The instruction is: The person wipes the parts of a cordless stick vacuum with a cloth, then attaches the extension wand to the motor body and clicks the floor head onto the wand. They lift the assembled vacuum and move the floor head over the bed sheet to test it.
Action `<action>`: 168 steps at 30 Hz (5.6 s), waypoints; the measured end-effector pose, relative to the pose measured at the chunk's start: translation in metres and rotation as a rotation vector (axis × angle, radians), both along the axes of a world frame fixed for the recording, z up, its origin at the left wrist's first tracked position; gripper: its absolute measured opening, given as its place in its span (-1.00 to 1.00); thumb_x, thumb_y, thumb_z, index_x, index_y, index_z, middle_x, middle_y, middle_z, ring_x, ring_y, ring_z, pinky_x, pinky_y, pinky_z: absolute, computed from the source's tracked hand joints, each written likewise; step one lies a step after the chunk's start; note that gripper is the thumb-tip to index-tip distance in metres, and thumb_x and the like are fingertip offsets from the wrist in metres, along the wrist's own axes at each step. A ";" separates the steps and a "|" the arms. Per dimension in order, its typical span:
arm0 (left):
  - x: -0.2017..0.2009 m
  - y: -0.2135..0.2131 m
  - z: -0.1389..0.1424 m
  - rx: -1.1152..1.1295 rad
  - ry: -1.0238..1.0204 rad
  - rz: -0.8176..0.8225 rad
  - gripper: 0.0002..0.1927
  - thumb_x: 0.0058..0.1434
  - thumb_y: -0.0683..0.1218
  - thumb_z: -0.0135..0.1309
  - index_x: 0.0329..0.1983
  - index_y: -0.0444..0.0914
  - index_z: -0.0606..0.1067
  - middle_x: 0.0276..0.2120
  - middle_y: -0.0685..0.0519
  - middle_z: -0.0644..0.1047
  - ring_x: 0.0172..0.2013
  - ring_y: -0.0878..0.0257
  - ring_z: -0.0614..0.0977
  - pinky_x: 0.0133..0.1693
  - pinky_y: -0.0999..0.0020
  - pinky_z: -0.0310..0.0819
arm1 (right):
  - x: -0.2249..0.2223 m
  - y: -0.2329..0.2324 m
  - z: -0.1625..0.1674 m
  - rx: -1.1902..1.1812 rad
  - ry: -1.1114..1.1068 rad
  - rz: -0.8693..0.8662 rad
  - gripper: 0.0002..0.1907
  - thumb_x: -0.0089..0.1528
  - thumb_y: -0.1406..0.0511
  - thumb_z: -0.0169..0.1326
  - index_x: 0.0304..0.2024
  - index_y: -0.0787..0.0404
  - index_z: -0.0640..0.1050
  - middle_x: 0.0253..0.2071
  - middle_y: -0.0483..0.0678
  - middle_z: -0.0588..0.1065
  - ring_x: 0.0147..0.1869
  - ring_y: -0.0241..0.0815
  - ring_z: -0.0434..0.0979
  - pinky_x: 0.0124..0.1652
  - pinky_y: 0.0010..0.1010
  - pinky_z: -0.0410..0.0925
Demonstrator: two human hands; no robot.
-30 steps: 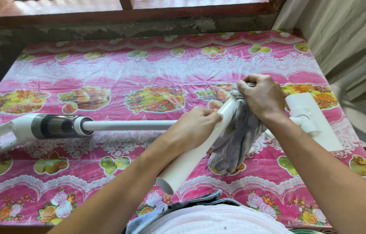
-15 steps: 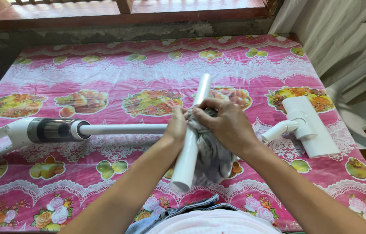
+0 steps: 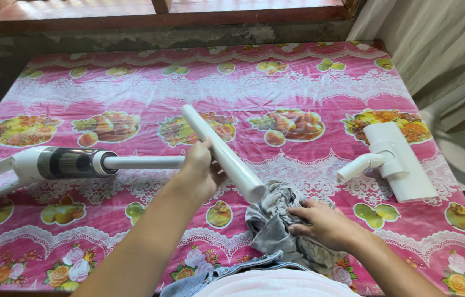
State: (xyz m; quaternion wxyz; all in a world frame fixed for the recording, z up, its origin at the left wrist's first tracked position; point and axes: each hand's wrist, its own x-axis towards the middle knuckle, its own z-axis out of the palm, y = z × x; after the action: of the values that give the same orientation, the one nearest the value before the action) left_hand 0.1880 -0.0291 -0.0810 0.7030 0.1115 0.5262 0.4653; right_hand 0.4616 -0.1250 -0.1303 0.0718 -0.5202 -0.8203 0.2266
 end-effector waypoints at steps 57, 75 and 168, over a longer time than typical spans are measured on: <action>-0.004 0.021 -0.019 0.847 1.590 -1.023 -0.54 0.23 0.25 0.13 0.04 -0.09 0.44 -0.09 0.01 0.60 0.02 0.01 0.61 -0.05 -0.20 0.32 | 0.009 0.077 0.051 -0.411 1.611 -0.883 -0.62 0.14 0.31 0.32 -0.06 0.26 0.49 -0.13 0.06 0.61 0.00 -0.01 0.67 0.05 -0.16 0.50; -0.003 0.019 0.015 0.839 1.621 -0.912 -0.58 0.25 0.18 0.15 0.08 -0.07 0.45 -0.11 0.05 0.58 0.02 0.06 0.60 -0.01 -0.23 0.31 | -0.001 0.073 0.055 -0.476 1.590 -0.785 -0.66 0.15 0.29 0.28 -0.08 0.26 0.53 -0.09 0.08 0.60 0.05 0.01 0.66 0.09 -0.19 0.46; -0.030 0.083 0.044 0.762 1.091 -1.305 -0.44 0.10 0.08 0.26 0.09 -0.32 0.57 -0.31 -0.17 0.65 -0.41 0.09 0.64 -0.36 0.10 0.55 | -0.072 0.119 0.142 0.522 -0.475 -0.005 -0.87 0.09 0.17 0.28 -0.35 0.03 0.65 -0.48 -0.04 0.62 -0.42 -0.07 0.67 -0.31 -0.16 0.50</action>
State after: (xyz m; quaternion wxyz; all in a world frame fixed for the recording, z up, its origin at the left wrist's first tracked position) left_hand 0.1579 0.0534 -0.0369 0.3970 0.8115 0.4287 0.0028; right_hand 0.3892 -0.0062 0.0115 0.0098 -0.5246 -0.8431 -0.1182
